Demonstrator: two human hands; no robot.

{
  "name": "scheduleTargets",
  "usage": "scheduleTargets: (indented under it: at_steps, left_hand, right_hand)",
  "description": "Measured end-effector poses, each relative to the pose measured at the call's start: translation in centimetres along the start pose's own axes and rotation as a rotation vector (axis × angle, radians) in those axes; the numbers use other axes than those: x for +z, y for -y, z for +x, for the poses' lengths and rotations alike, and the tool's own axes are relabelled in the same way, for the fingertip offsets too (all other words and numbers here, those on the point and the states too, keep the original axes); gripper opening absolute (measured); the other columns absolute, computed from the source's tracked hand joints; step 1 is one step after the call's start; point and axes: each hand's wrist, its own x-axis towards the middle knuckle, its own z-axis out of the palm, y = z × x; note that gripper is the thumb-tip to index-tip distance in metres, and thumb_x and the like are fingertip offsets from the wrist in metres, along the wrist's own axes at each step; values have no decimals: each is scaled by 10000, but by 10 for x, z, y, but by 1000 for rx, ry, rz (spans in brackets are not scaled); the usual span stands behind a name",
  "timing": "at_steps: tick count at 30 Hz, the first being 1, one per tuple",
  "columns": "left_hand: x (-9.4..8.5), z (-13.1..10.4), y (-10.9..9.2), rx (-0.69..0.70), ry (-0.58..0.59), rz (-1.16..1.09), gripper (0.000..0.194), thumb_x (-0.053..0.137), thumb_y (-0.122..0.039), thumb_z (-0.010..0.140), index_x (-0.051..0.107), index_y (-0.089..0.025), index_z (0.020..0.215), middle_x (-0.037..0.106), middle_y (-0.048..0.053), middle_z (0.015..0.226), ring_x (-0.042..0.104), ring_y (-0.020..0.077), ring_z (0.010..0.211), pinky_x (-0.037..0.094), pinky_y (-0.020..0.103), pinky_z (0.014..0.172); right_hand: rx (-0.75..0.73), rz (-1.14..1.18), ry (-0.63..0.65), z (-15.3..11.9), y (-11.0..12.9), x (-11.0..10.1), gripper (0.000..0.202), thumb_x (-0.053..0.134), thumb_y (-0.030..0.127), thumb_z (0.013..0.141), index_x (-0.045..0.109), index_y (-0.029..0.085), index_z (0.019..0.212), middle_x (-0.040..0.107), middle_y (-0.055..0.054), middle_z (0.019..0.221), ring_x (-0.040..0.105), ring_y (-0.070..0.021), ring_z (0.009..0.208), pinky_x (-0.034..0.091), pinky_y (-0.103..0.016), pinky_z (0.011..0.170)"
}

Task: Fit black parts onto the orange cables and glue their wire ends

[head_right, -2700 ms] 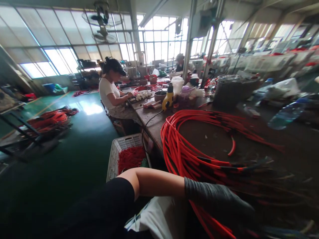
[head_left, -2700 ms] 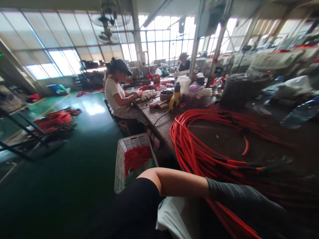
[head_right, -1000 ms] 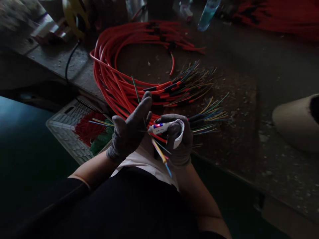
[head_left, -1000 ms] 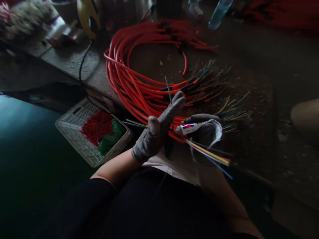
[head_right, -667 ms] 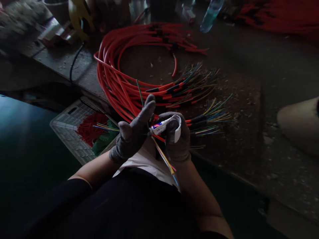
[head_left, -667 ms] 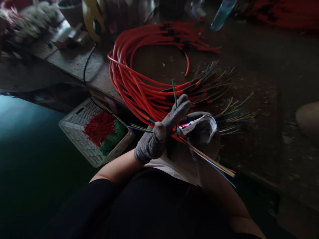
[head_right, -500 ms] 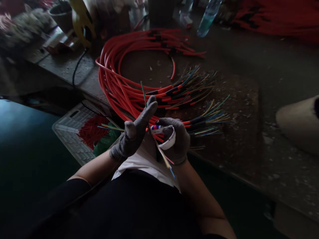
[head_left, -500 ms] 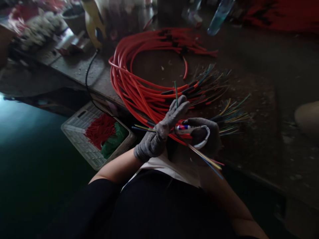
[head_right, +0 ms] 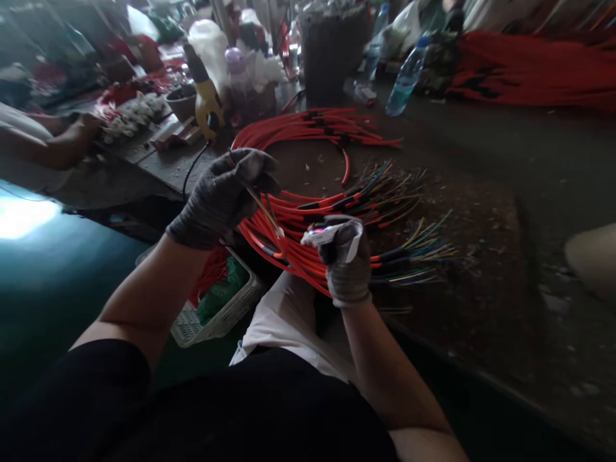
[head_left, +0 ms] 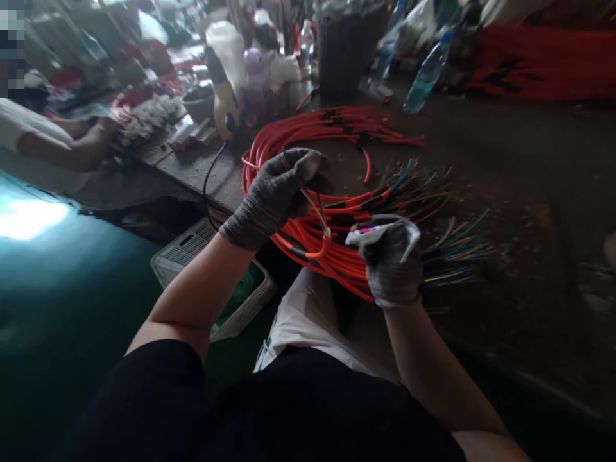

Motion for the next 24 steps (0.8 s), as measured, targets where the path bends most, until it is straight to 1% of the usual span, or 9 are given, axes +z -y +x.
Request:
scheduleTargets:
  at_steps: [3, 6, 8, 10, 13, 16, 19, 22, 24]
  left_hand:
    - [-1, -1, 1, -74, -56, -145, 268, 714, -462, 867, 684, -196, 852, 607, -16, 573, 459, 71, 335, 325, 195, 311]
    - [5, 0, 7, -77, -69, -209, 258, 715, -442, 876, 683, -191, 826, 608, -13, 569, 481, 72, 341, 325, 180, 307]
    - [9, 2, 11, -70, -83, -234, 267, 719, -449, 873, 682, -190, 824, 602, -11, 576, 506, 79, 363, 336, 180, 321]
    - [10, 4, 16, -56, -95, -246, 286, 727, -475, 861, 684, -193, 836, 594, -8, 582, 533, 93, 396, 361, 187, 344]
    - [8, 6, 22, -34, -93, -252, 344, 733, -542, 832, 678, -202, 824, 589, -7, 580, 512, 95, 394, 366, 198, 343]
    - [5, 3, 22, -10, -132, -228, 382, 713, -592, 828, 662, -214, 811, 564, -22, 550, 455, 77, 363, 321, 193, 315]
    - [7, -13, 14, 33, -184, -226, 336, 676, -551, 877, 647, -219, 837, 532, -39, 526, 429, 69, 350, 292, 197, 302]
    - [22, -49, 5, 176, -246, -178, 162, 621, -401, 953, 641, -242, 978, 614, -31, 639, 463, 59, 378, 342, 199, 325]
    - [37, -77, 5, 288, -131, 25, 144, 573, -366, 980, 639, -294, 1086, 665, -19, 727, 525, 68, 436, 409, 205, 377]
  right_hand:
    - [-97, 69, -75, 11, 16, 10, 186, 558, 411, 974, 636, 241, 983, 734, -37, 881, 643, -146, 587, 508, -266, 460]
    - [-152, 31, 53, 17, 25, 17, 180, 593, 418, 962, 654, 252, 925, 725, -27, 816, 618, -141, 546, 513, -275, 465]
    - [-188, -43, 82, 16, 31, 16, 209, 558, 427, 986, 657, 259, 911, 709, -18, 785, 612, -139, 541, 516, -280, 475]
    - [-296, -187, 80, 12, 37, 13, 182, 552, 401, 996, 669, 267, 955, 725, -23, 856, 679, -161, 672, 580, -314, 602]
    - [-466, -364, 160, 7, 40, 10, 138, 634, 359, 952, 684, 264, 1040, 745, -34, 984, 724, -208, 908, 609, -383, 826]
    - [-345, -224, 85, 10, 29, 14, 172, 565, 376, 990, 665, 237, 982, 734, -33, 899, 726, -188, 805, 619, -343, 694]
    - [-200, -83, 4, 14, 13, 19, 219, 560, 411, 992, 657, 234, 908, 711, -39, 823, 695, -171, 680, 583, -306, 562]
    - [-123, -26, 68, 9, 12, 12, 255, 556, 453, 991, 676, 239, 919, 717, -60, 825, 690, -181, 663, 545, -290, 492]
    - [-80, -12, 162, 3, 21, -2, 284, 562, 482, 983, 686, 232, 930, 722, -60, 829, 686, -173, 638, 531, -274, 465]
